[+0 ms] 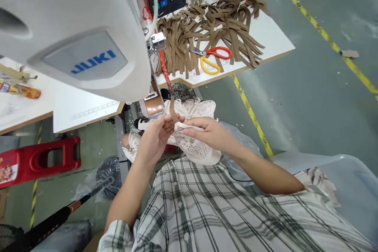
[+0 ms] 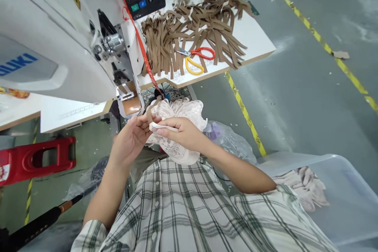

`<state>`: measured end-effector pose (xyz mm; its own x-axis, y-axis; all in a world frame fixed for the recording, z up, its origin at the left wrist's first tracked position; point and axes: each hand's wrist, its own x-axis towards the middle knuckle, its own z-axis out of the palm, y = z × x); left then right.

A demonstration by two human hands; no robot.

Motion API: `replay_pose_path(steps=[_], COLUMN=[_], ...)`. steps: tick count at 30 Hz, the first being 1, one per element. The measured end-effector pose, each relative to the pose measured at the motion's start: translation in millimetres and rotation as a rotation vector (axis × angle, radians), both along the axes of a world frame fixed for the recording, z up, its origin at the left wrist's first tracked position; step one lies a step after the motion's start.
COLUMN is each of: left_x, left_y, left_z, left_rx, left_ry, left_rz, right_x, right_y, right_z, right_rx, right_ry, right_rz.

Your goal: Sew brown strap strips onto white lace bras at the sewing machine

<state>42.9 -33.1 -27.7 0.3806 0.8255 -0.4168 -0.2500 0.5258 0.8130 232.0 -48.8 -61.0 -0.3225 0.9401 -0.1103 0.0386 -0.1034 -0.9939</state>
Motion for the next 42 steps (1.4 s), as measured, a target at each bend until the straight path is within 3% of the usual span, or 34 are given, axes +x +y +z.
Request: replay_pose_path(steps=[8,10,14,16,19,24,31,33,35,38,40,42], left_x=[5,2,-5,-8,-10,-14,-20,-19,-19,-27,-39,-51], left_y=[-7,-10,-26,-37,-54,-66,-65,-63,-57,-41,-37,-46], left_z=[12.6,14.7,18.3,16.3,8.3,-2.7,-0.4,1.1,3.7,9.9,12.2,8.2], left_rx=[-0.014,0.027,0.222,0.314,0.402,0.537,0.672,0.673,0.619,0.494,0.529,0.69], left_ry=[-0.041,-0.05,-0.052,0.002,0.064,0.071,0.052,0.038,0.038,0.197,0.464,0.699], left_rz=[0.141,0.156,0.223,0.257,0.27,0.257,0.181,0.183,0.222,0.235,0.168,0.135], right_x=[3,3,4,4,3,-2,-6,-6,-6,-11,-16,-22], right_y=[-9,-12,-18,-20,-23,-24,-26,-26,-25,-24,-28,-34], right_z=[9.4,8.4,-0.3,-4.1,-5.1,-1.5,-4.7,-3.2,0.1,4.6,5.3,5.8], right_rx=[0.007,0.073,0.522,0.752,0.933,1.022,1.06,1.005,0.788,0.28,-0.041,-0.341], right_ry=[-0.047,-0.131,-0.422,-0.477,-0.48,-0.546,-0.495,-0.495,-0.503,-0.304,0.002,0.33], right_rz=[0.012,-0.054,-0.311,-0.371,-0.394,-0.399,-0.432,-0.41,-0.262,0.302,0.554,0.471])
